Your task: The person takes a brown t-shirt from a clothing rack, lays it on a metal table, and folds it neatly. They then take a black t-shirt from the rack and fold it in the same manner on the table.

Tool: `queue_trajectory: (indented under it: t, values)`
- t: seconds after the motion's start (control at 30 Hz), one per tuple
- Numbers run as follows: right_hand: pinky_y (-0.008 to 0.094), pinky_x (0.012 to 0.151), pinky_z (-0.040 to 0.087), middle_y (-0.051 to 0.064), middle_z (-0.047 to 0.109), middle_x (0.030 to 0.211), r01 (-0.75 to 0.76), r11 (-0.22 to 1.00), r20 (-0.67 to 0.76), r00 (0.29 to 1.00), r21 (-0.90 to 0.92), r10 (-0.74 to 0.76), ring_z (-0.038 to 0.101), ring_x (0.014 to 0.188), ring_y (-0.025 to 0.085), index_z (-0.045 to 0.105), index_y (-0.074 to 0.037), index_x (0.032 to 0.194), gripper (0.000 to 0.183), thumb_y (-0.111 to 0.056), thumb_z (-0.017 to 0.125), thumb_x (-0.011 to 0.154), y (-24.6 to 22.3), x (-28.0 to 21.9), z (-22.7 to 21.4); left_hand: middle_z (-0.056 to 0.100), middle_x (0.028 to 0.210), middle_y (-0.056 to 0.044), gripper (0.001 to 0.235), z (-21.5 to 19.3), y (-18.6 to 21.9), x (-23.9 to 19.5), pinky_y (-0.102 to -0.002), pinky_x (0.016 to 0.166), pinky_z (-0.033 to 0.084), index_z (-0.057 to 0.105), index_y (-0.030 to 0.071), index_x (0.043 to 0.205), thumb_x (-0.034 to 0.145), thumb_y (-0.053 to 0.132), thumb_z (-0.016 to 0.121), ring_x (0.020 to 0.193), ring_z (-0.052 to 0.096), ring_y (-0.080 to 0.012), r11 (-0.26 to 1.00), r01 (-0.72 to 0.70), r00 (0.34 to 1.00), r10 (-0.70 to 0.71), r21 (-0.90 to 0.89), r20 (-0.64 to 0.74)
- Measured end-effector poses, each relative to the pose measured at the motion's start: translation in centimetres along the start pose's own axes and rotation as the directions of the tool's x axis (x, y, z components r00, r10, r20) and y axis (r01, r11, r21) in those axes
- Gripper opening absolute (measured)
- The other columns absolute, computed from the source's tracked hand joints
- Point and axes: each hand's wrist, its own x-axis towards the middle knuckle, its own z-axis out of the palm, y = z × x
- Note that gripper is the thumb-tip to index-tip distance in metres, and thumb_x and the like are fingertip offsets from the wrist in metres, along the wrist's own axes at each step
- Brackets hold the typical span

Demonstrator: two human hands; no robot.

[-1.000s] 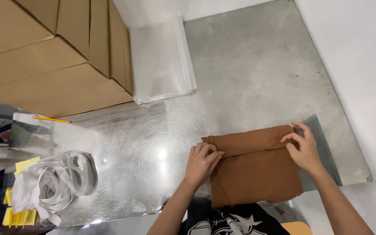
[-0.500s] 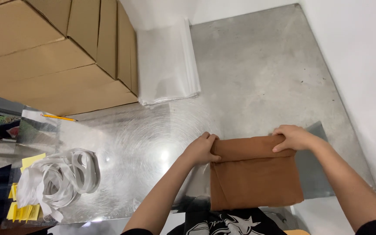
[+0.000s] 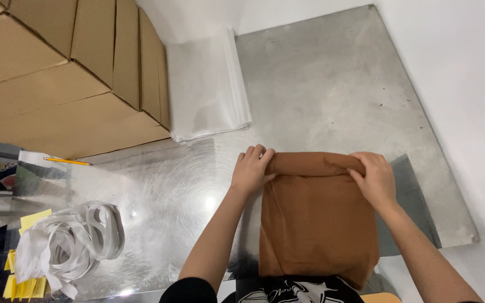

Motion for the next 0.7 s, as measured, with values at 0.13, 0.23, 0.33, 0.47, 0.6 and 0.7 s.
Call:
queue_trajectory:
  t: [0.13,0.23,0.33,0.47,0.6,0.7]
  values:
    - [0.047,0.111,0.047,-0.001,0.068,0.138,0.094,0.994,-0.168,0.982,0.049,-0.085,0.058,0.141,0.027,0.067,-0.021,0.141,0.047,-0.018,0.077,0.096,-1.7,-6.1,-0.2,0.051,0.127,-0.007,0.06,4.5,-0.2,-4.6,-0.046,0.097,0.054,0.047,0.022,0.139,0.092,0.034,0.082,0.123,0.058,-0.0297,0.996,-0.085,0.985,0.085,0.009,-0.152]
    - [0.043,0.113,0.044,-0.002,0.063,0.15,0.183,0.983,-0.238,0.955,-0.006,-0.179,0.052,0.148,0.025,0.064,-0.024,0.146,0.051,-0.032,0.075,0.097,-2.7,-9.1,-1.1,0.054,0.132,-0.009,0.062,6.5,-0.5,-7.9,-0.048,0.097,0.052,0.053,0.024,0.137,0.086,0.037,0.085,0.126,0.058,-0.0316,0.986,-0.163,0.96,0.164,0.025,-0.226]
    - [0.046,0.115,0.041,-0.005,0.066,0.145,0.165,0.986,-0.207,0.964,-0.018,-0.165,0.055,0.147,0.023,0.071,-0.025,0.135,0.039,-0.041,0.071,0.1,-2.6,-10.0,-2.0,0.058,0.126,-0.008,0.047,5.9,0.4,-10.4,-0.045,0.092,0.053,0.059,0.026,0.129,0.091,0.042,0.081,0.122,0.061,-0.0294,0.982,-0.188,0.937,0.17,-0.03,-0.305]
    - [0.052,0.114,0.041,-0.008,0.072,0.128,0.076,0.996,-0.041,0.996,-0.054,-0.078,0.063,0.131,0.022,0.078,-0.028,0.115,0.029,-0.051,0.07,0.1,-1.9,-6.4,-3.5,0.053,0.133,-0.009,0.042,3.6,2.0,-10.0,-0.047,0.099,0.049,0.058,0.023,0.127,0.098,0.051,0.073,0.128,0.056,-0.0321,0.962,-0.114,0.956,0.038,-0.25,-0.291]
    - [0.058,0.114,0.044,0.013,0.071,0.144,-0.196,0.968,0.419,0.901,0.157,0.115,0.061,0.141,0.036,0.062,-0.017,0.149,0.077,-0.051,0.085,0.085,-5.2,-1.7,-8.7,0.037,0.158,-0.015,0.081,-3.2,3.8,-6.5,-0.056,0.122,0.037,0.04,0.019,0.155,0.091,0.047,0.08,0.153,0.033,-0.0362,0.908,0.046,0.995,-0.006,-0.416,0.097]
    - [0.062,0.117,0.042,0.018,0.067,0.151,-0.246,0.965,0.602,0.785,0.093,0.142,0.056,0.146,0.042,0.065,-0.018,0.148,0.094,-0.066,0.092,0.072,-3.2,-0.1,-7.5,0.05,0.152,-0.016,0.094,-1.6,2.9,-3.7,-0.053,0.122,0.036,0.034,0.02,0.164,0.087,0.045,0.081,0.149,0.044,-0.0332,0.954,0.027,0.943,0.075,-0.299,0.324]
